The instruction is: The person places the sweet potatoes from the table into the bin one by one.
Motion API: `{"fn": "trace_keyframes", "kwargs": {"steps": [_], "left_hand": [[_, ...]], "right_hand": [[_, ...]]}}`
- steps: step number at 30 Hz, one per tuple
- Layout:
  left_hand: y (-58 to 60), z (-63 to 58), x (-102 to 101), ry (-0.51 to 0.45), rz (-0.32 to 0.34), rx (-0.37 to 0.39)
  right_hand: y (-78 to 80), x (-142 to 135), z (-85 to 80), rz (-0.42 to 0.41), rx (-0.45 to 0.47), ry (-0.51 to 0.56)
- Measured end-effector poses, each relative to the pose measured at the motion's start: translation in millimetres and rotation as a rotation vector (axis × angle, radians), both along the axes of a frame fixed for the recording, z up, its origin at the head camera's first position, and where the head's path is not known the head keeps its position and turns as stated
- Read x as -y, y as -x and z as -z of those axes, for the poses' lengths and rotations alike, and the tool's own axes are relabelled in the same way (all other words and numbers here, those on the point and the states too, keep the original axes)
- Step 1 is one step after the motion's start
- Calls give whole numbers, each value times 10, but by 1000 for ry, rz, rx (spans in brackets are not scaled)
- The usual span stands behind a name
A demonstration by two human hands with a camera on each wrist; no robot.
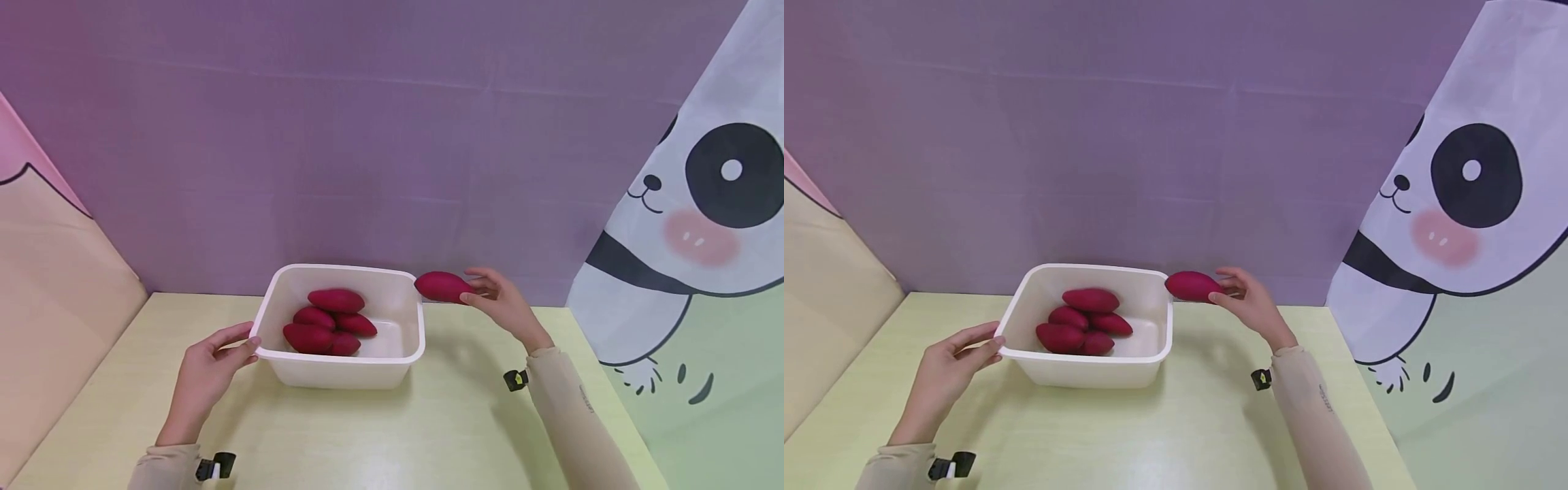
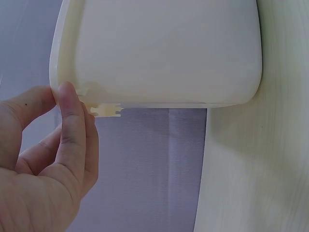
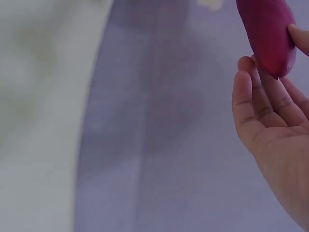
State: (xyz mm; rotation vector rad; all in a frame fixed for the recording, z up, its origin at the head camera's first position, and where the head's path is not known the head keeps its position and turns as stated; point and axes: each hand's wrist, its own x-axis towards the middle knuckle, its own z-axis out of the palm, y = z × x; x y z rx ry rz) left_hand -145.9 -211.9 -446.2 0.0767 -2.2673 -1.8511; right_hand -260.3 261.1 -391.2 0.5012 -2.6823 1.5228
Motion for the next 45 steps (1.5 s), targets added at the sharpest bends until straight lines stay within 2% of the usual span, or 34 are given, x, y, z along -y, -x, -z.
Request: {"fn": "trace_keyframes", "kwargs": {"steps": [8,13,19,28,37,45], "left_hand": [[7,23,-15,-3,-4,0],[12,23,-23,2,-1,6],[3,15,-40,-5,-2,11],[-19,17,-69,-21,5,8],[-17,20,-80,-14,8,4],[-8,33,-103,-39,24,-1]], "right_hand": [[150,597,-453,-107,-66,-23],[262,1014,-579,-187,-107,-44],[363,1479,-635,-286,-148,-89],[401,1913,-470,-321,-80,-168],[386,2261,-213,-332,-75,-437],[344,2336,-37,-351,-70,-563]]}}
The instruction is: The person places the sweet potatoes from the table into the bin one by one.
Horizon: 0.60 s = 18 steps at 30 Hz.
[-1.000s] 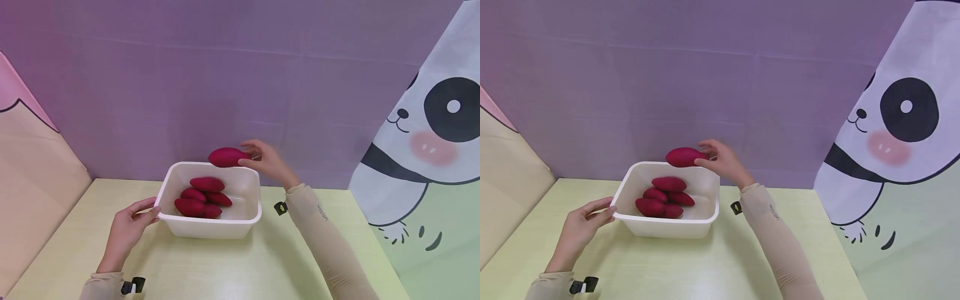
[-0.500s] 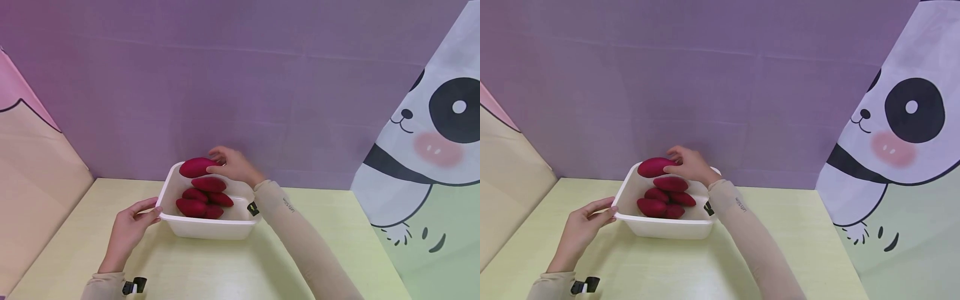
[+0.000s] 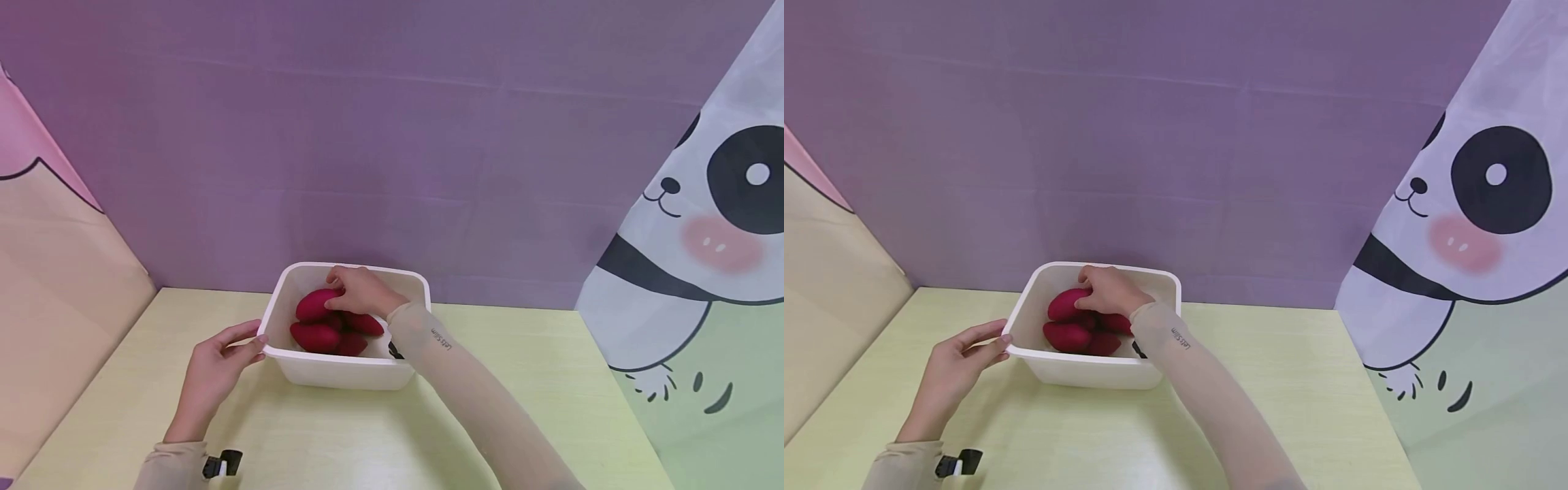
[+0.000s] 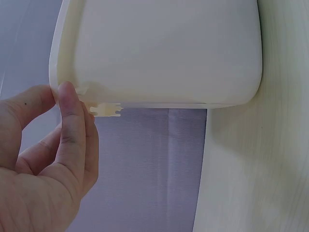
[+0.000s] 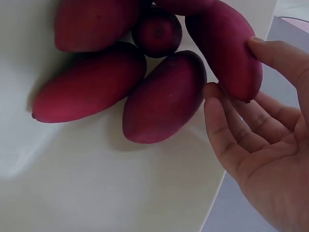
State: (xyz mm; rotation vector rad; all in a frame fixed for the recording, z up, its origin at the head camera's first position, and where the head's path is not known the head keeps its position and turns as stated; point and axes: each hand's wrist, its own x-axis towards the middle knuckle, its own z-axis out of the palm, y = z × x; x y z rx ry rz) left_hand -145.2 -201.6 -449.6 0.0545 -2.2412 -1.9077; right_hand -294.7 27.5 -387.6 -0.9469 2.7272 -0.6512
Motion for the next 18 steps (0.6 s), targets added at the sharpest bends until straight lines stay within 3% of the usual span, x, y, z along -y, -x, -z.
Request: {"fn": "trace_keyframes", "kwargs": {"steps": [9,18], "left_hand": [[6,-3,-15,29,-6,-12],[-12,-30,-31,120,-22,17]], "right_hand": [[-30,-76,-42,-4,19,14],[-87,-328,-318,14,16,120]]}}
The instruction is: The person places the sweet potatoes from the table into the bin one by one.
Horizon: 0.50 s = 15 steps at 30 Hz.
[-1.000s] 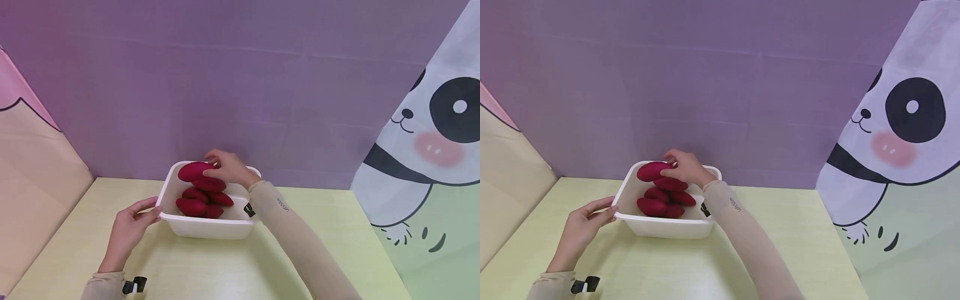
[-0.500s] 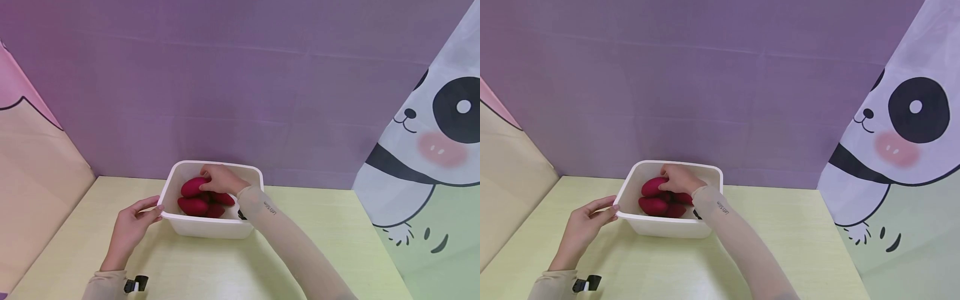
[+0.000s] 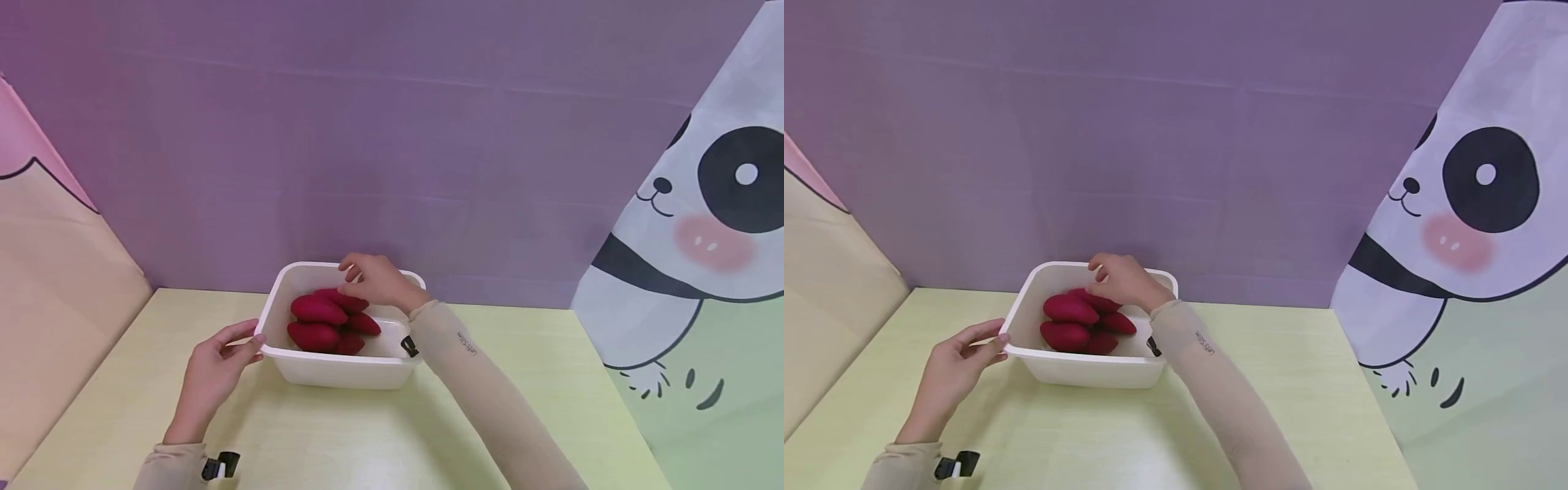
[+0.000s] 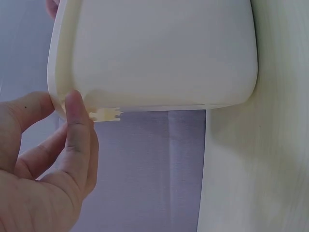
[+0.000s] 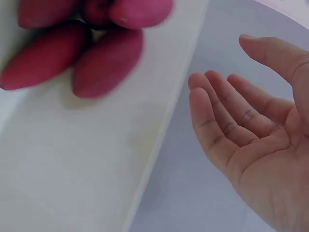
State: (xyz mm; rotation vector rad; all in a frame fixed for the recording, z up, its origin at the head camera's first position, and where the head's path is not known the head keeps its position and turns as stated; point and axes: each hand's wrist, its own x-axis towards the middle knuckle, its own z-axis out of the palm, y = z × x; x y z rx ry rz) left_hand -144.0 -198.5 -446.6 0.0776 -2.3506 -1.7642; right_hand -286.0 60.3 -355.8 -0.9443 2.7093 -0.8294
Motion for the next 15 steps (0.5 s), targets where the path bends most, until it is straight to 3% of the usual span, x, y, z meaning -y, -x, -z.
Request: {"fn": "trace_keyframes", "kwargs": {"steps": [8,15], "left_hand": [[-33,-28,-1,108,-6,-32],[-141,-41,8,233,-85,-63]], "right_hand": [[-156,-368,-225,29,-40,152],[-476,-819,-208,90,-54,227]]}}
